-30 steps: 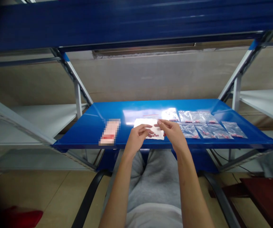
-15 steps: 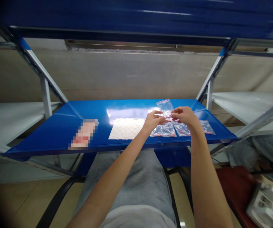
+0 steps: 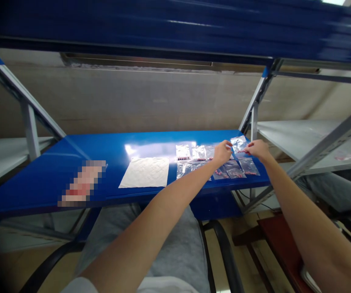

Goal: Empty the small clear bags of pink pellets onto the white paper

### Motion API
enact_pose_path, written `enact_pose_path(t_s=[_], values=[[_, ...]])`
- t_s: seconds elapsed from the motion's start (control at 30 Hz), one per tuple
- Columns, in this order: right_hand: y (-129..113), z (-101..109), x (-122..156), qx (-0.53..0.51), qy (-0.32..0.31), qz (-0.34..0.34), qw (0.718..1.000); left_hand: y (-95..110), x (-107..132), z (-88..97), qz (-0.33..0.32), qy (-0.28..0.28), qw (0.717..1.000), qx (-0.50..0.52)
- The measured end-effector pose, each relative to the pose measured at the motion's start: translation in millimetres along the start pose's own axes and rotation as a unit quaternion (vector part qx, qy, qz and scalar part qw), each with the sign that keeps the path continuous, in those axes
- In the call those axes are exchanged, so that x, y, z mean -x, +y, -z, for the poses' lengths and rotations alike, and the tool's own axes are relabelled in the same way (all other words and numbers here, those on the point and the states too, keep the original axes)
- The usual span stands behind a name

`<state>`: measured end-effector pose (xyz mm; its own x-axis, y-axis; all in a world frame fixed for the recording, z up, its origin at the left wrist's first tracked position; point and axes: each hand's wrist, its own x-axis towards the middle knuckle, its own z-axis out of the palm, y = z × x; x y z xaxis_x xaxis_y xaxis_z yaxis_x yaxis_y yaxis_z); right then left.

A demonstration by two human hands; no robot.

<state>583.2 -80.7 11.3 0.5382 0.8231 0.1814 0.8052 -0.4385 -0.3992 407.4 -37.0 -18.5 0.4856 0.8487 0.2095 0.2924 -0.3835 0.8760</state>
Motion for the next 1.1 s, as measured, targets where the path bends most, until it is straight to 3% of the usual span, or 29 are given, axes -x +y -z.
enact_pose_path(t_s=[0.2,0.37,0.43,0.5,0.63,0.73,0.83,0.93,1.1], values=[[3.1,-22.4,-0.7,0.074,-0.017,-0.009,0.997,-14.8,24.4,23.3,-0.090,-0.036,0.994,-0.056],[0.2,-30.1,10.8,0.096,-0.004,0.013,0.995,-17.7,47.6,39.4,-0.121,-0.062,0.987,-0.086],[-4.3,-29.1,19.6,0.100,0.011,0.028,0.995,-15.9,59.0,49.7,-0.129,-0.053,0.987,-0.078],[-15.3,-28.4,33.5,0.095,0.042,0.062,0.993,-14.4,73.4,69.6,-0.121,-0.007,0.992,-0.038],[-64.6,-36.2,84.2,0.007,0.081,0.186,0.979,-21.6,119.9,142.1,-0.054,0.138,0.987,0.059],[-122.2,-53.0,137.7,-0.094,0.055,0.273,0.956,-42.6,170.4,206.6,-0.010,0.239,0.971,0.009],[-183.9,-76.2,186.7,-0.157,-0.009,0.354,0.922,-74.6,220.7,256.9,0.029,0.370,0.927,-0.051],[-235.2,-99.4,217.4,-0.149,-0.060,0.399,0.903,-104.8,254.4,285.0,0.055,0.415,0.900,-0.119],[-281.0,-122.7,238.9,-0.048,-0.085,0.375,0.922,-121.4,267.0,295.0,0.087,0.370,0.906,-0.186]])
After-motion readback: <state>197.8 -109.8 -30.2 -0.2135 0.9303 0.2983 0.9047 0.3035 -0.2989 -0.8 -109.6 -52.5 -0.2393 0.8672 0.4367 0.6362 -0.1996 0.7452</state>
